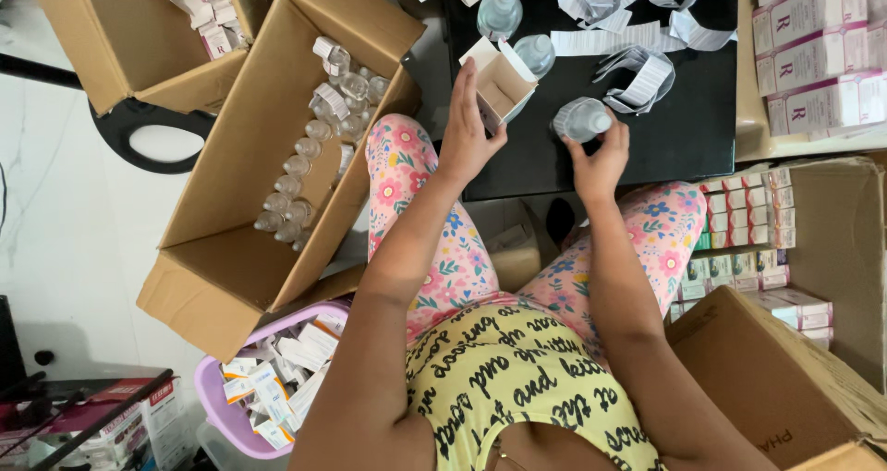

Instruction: The person sits cross-legged and repeatedly picks up small clear bottles and white boxes, places each bottle into a box, and sets the closed box aside. The person handles bottles and boxes one at a time, moving them between a large cardboard box and the lap workspace.

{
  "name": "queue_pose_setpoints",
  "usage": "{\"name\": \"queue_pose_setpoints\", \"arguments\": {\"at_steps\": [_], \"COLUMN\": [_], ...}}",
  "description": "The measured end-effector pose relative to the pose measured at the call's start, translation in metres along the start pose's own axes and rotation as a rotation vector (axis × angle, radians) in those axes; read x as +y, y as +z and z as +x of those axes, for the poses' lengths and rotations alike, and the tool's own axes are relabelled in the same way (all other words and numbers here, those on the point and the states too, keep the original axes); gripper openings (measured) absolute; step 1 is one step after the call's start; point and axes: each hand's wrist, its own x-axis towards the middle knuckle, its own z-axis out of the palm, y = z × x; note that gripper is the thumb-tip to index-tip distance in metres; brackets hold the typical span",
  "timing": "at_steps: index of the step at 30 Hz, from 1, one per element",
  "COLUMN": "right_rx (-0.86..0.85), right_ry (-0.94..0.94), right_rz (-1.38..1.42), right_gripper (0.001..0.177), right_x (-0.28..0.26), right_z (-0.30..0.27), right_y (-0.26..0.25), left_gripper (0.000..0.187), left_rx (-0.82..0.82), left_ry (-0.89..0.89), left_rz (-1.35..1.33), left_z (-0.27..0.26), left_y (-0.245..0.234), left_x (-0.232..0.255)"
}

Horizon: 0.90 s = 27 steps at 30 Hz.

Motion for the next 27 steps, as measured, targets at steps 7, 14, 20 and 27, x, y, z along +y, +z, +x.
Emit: {"name": "queue_pose_setpoints", "arguments": {"at_steps": [7,14,20,27], "right_rx": [-0.098,-0.236,-0.178,-0.498], "right_ry": [-0.076,-0.116,-0.314,-0.447], "right_rz": [0.599,0.573,0.101,-0.063], "right_gripper": [0.075,0.084,0.067,0.064], "right_x": [-0.067,-0.110,-0.108,-0.116], "right_z": [0.007,0.009,0.032,0.037], "right_y": [-0.048,-0.039,-0.066,-0.083], "left_gripper": [0.118,0.105,0.113,0.113], "left_rx": [-0.107,-0.297,-0.270,-0.304], "left_ry": [0.203,0.287,0.265,0.377], "left_rz": [-0.011,0.025,-0.110,-0.040], "left_z": [0.002,-0.014,-0.006,-0.001], "left_y": [0.004,0.023,0.013,0.007], "left_x": [0.006,0.008,0.008,0.018]}}
